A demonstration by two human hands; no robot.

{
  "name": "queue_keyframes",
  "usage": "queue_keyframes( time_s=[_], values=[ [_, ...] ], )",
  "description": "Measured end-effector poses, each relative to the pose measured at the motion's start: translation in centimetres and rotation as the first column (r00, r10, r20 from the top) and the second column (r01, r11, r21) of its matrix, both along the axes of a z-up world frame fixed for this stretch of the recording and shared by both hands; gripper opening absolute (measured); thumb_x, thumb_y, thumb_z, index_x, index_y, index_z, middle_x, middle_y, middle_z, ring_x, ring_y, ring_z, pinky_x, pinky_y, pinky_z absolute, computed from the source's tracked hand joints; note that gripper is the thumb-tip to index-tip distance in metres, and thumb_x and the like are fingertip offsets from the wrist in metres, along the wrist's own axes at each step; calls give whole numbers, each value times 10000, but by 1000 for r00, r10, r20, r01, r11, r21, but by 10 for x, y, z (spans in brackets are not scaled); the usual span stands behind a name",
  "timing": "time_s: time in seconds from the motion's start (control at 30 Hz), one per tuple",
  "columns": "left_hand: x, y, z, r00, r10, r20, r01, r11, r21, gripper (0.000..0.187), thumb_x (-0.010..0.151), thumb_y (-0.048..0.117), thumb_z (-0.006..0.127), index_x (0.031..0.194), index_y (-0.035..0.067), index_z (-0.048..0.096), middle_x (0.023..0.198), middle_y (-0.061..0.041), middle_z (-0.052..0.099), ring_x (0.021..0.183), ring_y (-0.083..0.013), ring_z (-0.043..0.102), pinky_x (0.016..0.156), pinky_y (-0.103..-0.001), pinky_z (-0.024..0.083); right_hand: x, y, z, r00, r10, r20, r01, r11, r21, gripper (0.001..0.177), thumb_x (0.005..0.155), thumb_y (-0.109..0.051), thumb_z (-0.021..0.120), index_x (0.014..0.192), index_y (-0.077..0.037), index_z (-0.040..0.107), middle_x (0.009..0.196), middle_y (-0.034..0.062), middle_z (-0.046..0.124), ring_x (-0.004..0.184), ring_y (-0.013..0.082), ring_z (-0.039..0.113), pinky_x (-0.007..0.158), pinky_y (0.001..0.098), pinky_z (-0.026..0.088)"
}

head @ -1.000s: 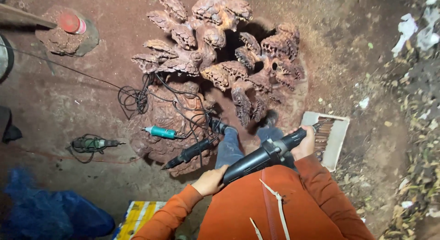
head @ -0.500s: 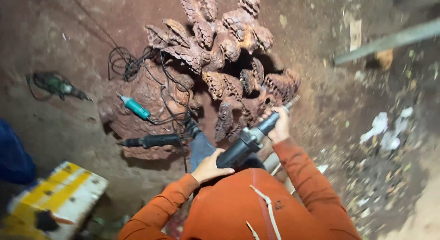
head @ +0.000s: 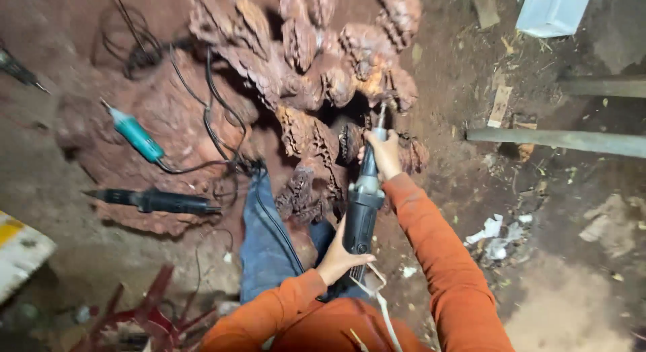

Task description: Carving and refining a large wooden root sculpture using rotary power tools.

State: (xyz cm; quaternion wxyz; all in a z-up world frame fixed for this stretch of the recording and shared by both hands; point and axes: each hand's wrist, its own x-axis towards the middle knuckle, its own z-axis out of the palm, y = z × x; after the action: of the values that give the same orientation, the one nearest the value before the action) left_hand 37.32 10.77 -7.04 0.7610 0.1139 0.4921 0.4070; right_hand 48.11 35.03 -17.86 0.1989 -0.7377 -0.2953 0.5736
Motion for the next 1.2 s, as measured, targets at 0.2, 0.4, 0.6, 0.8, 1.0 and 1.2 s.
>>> queue_keyframes(
  time_s=[0.2,0.4,0.6,0.8,1.0,1.2],
  values=[
    [53,15,-69,989,-112,95,125,982,-140,1371,515,297,956,1629,263,157,1527,-194,445,1392,-331,469,1205,-416,355,11,19,2,959,82,272,-92,995,26,1068,896,-208,749,1547,-19,-76,766,225,687,519,255,716,505,413,658],
    [52,40,-61,968,-16,249,61,983,-174,1261,541,264,909,1608,238,237,1483,-217,493,1374,-376,477,1148,-449,403,-3,41,21,698,318,642,-341,935,-94,1169,864,-481,810,1602,5,44,1345,353,544,1251,396,580,1092,523,393],
    [72,39,-78,961,4,277,42,987,-158,1278,505,243,907,1600,269,248,1462,-185,520,1346,-354,512,1114,-456,436,38,46,0,654,302,693,-358,931,-69,1134,863,-466,830,1613,-31,100,1234,279,617,1122,303,641,958,484,465],
    [53,54,-73,964,-13,266,49,991,-127,1239,525,242,876,1593,235,245,1425,-248,535,1326,-424,516,1097,-502,447,45,52,-6,683,272,678,-374,927,5,1089,878,-439,828,1585,31,145,1161,218,638,1021,223,630,917,444,509],
    [60,49,-81,972,-29,232,64,987,-145,1255,509,246,897,1593,254,263,1406,-207,570,1304,-379,550,1067,-462,474,42,52,-4,659,286,695,-401,916,4,1020,838,-423,824,1536,40,240,1104,227,647,995,284,671,891,477,492],
    [56,50,-84,972,-57,226,91,985,-145,1254,493,252,894,1583,247,276,1383,-227,580,1274,-391,571,1042,-481,500,49,52,-12,692,240,681,-394,916,77,869,861,-399,821,1489,-21,354,1078,174,667,952,231,664,869,435,515]
  ],
)
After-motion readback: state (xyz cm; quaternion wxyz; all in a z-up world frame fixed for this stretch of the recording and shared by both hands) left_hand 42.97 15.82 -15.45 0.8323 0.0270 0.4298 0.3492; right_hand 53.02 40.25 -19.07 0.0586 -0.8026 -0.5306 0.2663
